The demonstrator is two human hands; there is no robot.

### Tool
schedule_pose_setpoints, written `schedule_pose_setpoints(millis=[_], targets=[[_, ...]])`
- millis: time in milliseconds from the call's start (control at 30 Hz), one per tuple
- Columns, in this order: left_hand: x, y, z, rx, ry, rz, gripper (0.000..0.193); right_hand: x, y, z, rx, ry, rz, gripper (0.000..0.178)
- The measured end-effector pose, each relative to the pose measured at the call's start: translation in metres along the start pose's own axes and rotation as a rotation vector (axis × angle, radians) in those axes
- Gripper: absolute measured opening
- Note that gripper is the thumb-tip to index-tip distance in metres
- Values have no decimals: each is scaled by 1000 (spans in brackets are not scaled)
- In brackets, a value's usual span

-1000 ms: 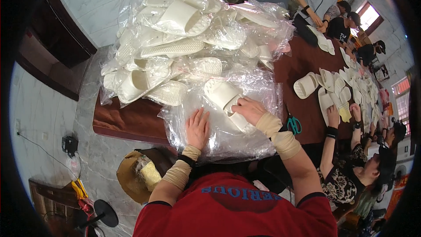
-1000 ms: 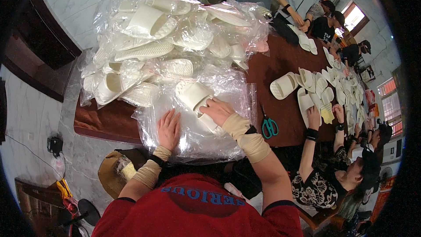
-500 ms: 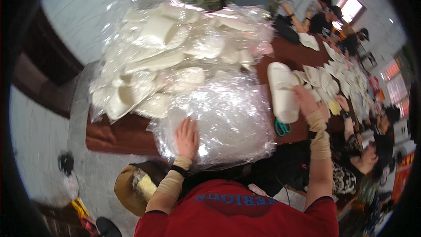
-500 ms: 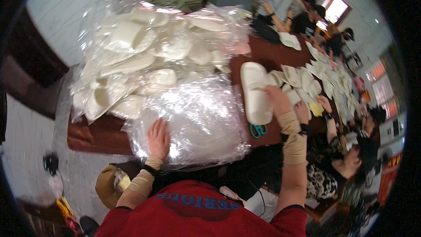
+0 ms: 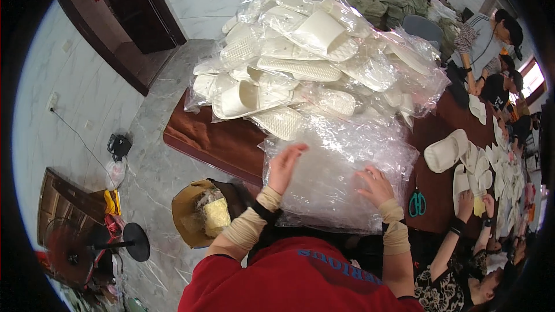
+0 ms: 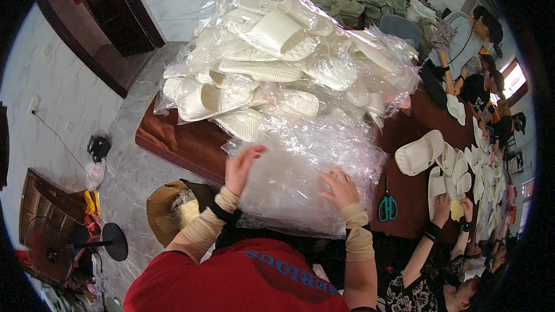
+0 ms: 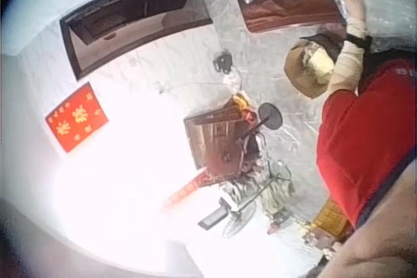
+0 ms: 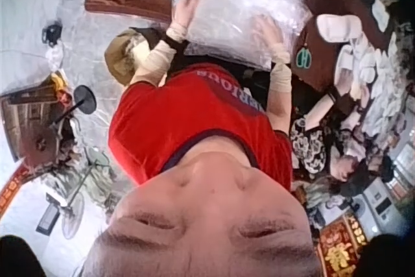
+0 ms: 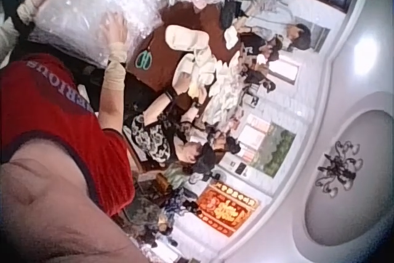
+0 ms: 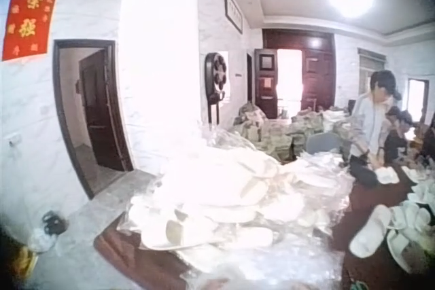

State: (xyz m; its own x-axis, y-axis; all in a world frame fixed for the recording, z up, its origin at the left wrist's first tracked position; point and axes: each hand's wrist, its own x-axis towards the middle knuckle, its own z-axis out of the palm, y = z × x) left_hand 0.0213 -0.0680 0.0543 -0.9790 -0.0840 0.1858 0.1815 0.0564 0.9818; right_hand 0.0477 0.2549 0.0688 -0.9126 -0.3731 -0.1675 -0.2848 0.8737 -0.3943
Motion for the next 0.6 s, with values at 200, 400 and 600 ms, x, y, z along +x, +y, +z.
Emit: schedule_pose_setpoints(millis=[200,400,600], targets=[[91,-58,-173,-110,1187,-99,49,5,-4,-2,31,13,-95,59],[109,-7,-170,-775,506,-285,42,-2,14,12,30,62,-42,58],[42,75,-142,-561,361,-240,29,-2,20,12,50,93,-1,57]])
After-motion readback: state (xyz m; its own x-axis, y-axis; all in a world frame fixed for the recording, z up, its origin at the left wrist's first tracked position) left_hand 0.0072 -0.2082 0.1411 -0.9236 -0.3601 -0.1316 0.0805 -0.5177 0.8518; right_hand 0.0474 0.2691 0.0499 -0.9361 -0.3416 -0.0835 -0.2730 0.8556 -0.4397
